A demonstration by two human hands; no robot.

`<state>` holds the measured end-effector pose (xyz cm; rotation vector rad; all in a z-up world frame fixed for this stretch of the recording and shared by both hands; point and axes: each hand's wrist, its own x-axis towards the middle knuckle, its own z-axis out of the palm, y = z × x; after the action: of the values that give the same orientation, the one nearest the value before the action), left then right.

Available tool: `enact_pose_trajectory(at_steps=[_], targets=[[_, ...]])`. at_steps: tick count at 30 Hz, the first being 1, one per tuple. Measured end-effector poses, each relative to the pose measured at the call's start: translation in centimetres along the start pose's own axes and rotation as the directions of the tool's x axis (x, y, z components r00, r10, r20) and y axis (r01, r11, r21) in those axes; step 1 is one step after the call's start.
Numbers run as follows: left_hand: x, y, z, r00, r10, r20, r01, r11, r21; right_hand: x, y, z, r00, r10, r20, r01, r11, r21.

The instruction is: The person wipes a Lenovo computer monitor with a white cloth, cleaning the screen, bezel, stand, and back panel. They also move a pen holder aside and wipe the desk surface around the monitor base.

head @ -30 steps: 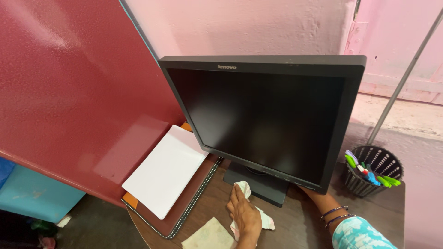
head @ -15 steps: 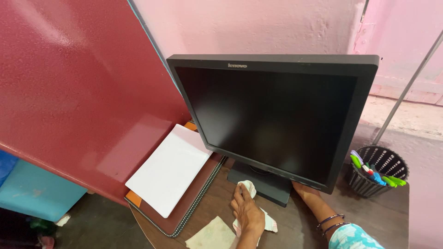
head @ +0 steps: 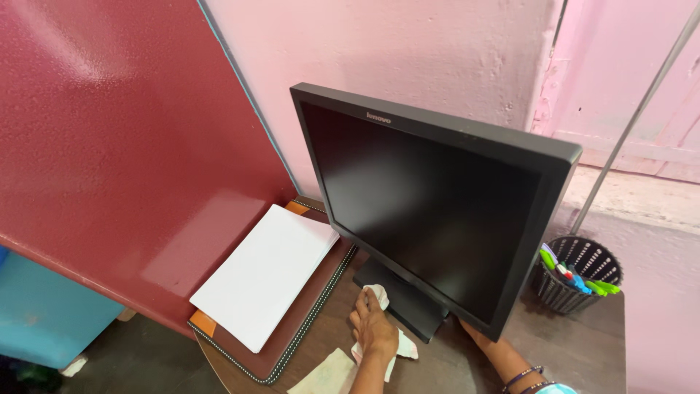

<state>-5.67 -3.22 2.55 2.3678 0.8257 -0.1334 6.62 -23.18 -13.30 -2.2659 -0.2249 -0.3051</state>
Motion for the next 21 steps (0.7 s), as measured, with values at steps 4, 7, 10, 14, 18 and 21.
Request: enact_pose_trajectory(at_steps=[4,7,10,14,18,21], targets=[[0.9,-0.6,-0.1,0.999,0.033,-0.021,-0.033,0.999,-0.023,-2.4,-0.3,-0.1,1.0,0.016,-0.014,-0.015,0.996,0.084],[1.7,-1.0,-0.2,0.999,0.037,-0.013,-0.037,0.999,-0.011,-4.1,-0.5,-0.3,0.998,0.008,-0.059,0.004,0.977,0.211],[2.6,-1.4,-0.4,0.998,0.042,0.038,-0.043,0.999,0.018,-5.0,-0.4,-0.6,0.998,0.064,-0.017,-0.061,0.992,0.114],[3.2,-2.1,-0.3,0.992,0.115,0.045,-0.116,0.993,0.032,-6.5,-0.2,-1.2,0.967,0.254,-0.034,-0.236,0.934,0.268],[3.7,-2.8,-0.1,0.986,0.163,0.037,-0.164,0.985,0.047,-7.6,-1.2,-1.8,0.995,0.058,-0.076,-0.068,0.989,-0.134],[3.4,-3.3,0.1,0.977,0.209,0.034,-0.211,0.977,0.045,-8.8,-2.8,-3.8,0.974,0.207,-0.092,-0.207,0.978,0.008]])
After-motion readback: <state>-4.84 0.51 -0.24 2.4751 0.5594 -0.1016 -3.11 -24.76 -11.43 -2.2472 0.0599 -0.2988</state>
